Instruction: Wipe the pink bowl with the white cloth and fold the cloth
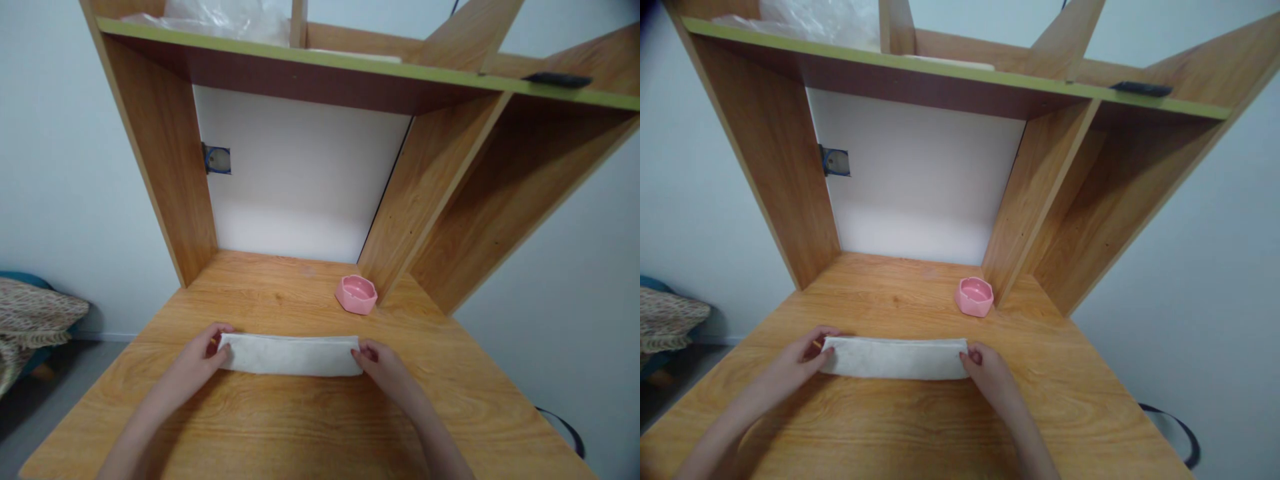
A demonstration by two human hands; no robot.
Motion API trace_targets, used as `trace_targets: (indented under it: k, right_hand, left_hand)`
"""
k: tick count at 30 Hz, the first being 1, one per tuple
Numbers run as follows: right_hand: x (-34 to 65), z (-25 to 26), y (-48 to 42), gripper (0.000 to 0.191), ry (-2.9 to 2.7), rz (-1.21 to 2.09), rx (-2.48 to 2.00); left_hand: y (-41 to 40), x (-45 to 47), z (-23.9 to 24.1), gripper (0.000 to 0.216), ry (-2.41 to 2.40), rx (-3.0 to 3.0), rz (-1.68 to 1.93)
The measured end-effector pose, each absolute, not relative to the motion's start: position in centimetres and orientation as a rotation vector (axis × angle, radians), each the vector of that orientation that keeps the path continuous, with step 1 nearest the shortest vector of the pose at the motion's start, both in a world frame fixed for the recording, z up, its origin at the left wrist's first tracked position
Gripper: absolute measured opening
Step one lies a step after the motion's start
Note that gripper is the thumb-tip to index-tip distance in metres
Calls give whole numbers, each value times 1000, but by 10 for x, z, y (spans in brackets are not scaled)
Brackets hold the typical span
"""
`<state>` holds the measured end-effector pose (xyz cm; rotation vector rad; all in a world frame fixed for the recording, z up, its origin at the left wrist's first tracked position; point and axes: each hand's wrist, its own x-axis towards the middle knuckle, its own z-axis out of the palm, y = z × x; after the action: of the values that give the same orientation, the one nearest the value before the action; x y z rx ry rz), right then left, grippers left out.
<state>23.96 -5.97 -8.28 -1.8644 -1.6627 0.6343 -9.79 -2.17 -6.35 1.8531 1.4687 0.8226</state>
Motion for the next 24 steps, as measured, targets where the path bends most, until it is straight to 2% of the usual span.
trace_targets:
  k: [4, 7, 9, 11, 16, 24]
  right_hand:
    - [234, -85, -57, 16, -1698, 373, -2131]
    - [234, -88, -58, 11, -1683, 293, -2137]
    - [238, -90, -58, 19, -1667, 318, -2096]
    - [242, -93, -57, 22, -1666, 379, -2065]
    - [248, -96, -49, 18, -1688, 527, -1996]
    - [241, -93, -49, 16, -1510, 762, -1800]
  left_hand:
    - [-12, -89, -75, 35, 1651, 2005, 753]
    - [-19, -79, -76, 36, 1945, 2160, 739]
    - [-29, -69, -73, 34, 2054, 2240, 737]
    - [-42, -55, -68, 31, 1916, 2334, 723]
    - [-69, -14, -68, 35, 1525, 2442, 583]
    - [-76, 4, -80, 38, 1585, 2448, 422]
